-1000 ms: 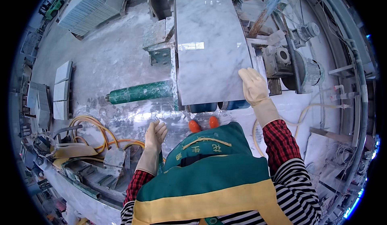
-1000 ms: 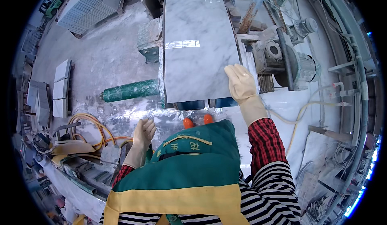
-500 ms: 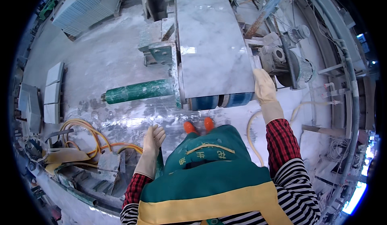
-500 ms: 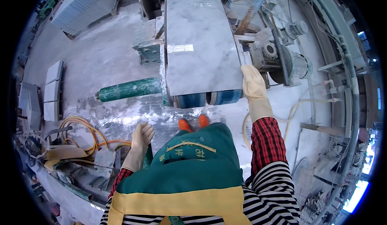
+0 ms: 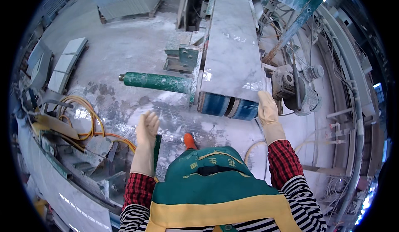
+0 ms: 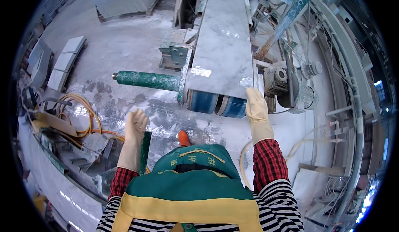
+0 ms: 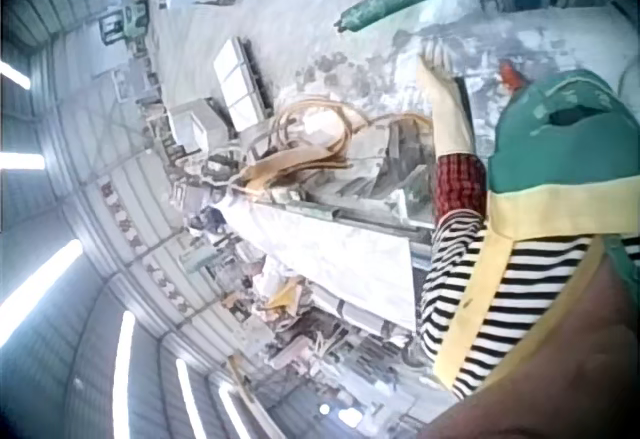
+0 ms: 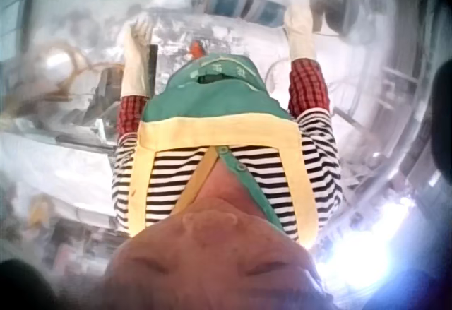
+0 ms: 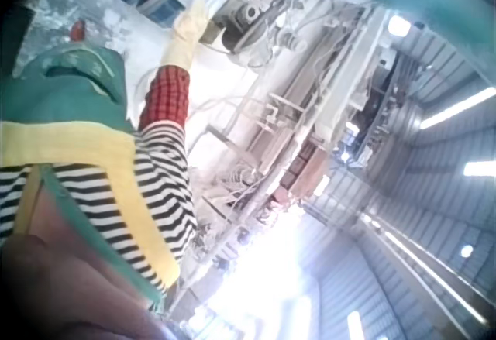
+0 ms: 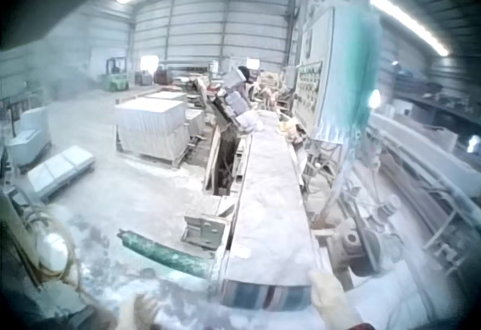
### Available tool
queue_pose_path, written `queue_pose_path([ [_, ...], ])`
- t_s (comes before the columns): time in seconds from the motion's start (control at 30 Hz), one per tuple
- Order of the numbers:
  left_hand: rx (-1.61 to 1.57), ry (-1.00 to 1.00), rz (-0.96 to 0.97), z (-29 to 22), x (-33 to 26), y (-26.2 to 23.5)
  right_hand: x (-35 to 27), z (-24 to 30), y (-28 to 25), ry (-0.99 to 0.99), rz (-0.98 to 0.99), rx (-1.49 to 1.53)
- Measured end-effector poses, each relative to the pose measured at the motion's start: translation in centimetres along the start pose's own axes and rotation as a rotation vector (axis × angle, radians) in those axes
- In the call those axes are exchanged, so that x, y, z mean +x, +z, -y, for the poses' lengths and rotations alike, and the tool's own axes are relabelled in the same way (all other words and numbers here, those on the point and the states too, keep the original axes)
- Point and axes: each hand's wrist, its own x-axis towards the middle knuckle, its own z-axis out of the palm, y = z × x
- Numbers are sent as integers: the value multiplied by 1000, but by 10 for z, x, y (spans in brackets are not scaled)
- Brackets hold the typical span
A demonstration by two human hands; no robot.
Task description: The person repeatedly feeds large marble-patterned tiles through a conveyor polishing machine, guiding each tile by hand and flipping it to process both sides. The person stacks finished tiles on a nearby rack.
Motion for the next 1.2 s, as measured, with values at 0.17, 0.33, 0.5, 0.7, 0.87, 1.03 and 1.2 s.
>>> queue_pose_path([
  [0.17, 63, 341, -235, -51, -70, -91, -39, 15, 1, -19, 66, 106],
  [0.33, 623, 626, -592, -52, -184, -209, -158, 24, 8, 24, 156, 175],
  [0.5, 1426, 733, -843, -30, -297, -285, -261, 50, -11, 143, 211, 192],
  [0.7, 1927, 441, -848, 25, -353, -308, -275, 48, -53, 165, 187, 145],
  [0.87, 1836, 681, -855, 24, -359, -284, -279, 47, -80, 205, 325, 92],
  [1.03, 1713, 903, -791, 15, -373, -297, -292, 95, -35, -62, 163, 113],
  [1.2, 1575, 965, -397, 20, -424, -341, -258, 267, -15, -339, 357, 238],
])
